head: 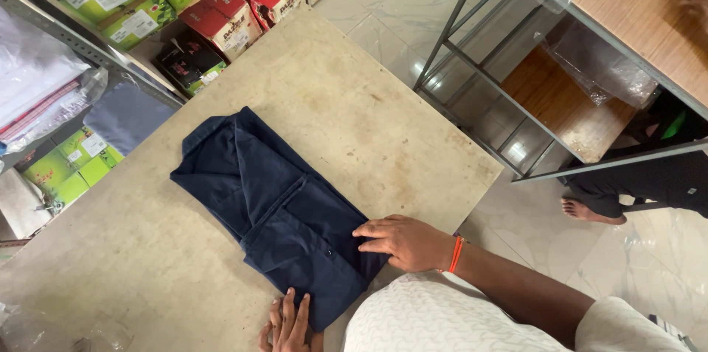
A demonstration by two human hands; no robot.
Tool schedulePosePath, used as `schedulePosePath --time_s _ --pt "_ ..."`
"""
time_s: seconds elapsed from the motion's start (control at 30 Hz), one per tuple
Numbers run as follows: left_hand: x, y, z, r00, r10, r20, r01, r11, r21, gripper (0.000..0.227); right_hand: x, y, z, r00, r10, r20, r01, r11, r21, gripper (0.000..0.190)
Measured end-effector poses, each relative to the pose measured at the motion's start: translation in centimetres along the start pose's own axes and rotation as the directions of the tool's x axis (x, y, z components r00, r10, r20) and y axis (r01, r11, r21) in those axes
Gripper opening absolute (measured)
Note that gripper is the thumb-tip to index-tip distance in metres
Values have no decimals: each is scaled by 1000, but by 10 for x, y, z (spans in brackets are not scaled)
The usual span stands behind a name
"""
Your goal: The person folds a navy polo shirt on a table, pressing the folds flat by hand, then slides the folded shirt into a clear plastic bag and smooths the bag over it. They then lay out a pink polo shirt, spread it flat, and begin folding it in half.
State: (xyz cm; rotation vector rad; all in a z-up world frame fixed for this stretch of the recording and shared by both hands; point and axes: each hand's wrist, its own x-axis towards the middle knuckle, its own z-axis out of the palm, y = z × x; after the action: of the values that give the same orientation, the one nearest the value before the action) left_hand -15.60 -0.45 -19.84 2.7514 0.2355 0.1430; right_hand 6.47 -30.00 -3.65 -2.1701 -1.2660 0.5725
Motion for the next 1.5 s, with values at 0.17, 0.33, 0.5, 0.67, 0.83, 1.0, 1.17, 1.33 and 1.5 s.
schedulePosePath --time_s 0.17,0.33,0.5,0.67,0.83,1.0,1.17,1.33,1.5 --pt "-2 2 0 999 12 -40 -12 1000 -3 70 -1 -1 -1 1000 3 0 -3 1000 1 56" --pt "-3 5 1 997 -5 -75 5 1000 8 68 0 -2 -2 1000 12 -4 -12 1000 13 55" --pt "-2 13 -6 996 -16 -92 17 1000 5 65 0 -3 -3 1000 10 4 -10 1000 7 55" --pt "13 42 -47 997 -45 -60 44 999 -26 61 1 -2 -6 1000 -24 -7 24 1000 -9 54" --pt "15 58 -83 980 93 -179 -115 986 -120 49 -3 1 -2 994 -113 -10 111 990 -81 48" --pt "17 77 -105 967 155 -205 -183 975 -126 36 -14 3 -1 983 -179 -48 169 973 -160 38" --pt "17 89 -123 962 108 -249 -173 951 -256 37 -21 -10 -8 976 -212 -48 207 975 -86 35" --pt "26 101 -152 948 137 -288 -234 913 -335 43 -20 -37 -40 974 -225 -15 226 974 32 34" --pt "28 101 -162 922 164 -351 -331 803 -495 57 -22 -58 -63 977 -208 -44 212 966 151 47"
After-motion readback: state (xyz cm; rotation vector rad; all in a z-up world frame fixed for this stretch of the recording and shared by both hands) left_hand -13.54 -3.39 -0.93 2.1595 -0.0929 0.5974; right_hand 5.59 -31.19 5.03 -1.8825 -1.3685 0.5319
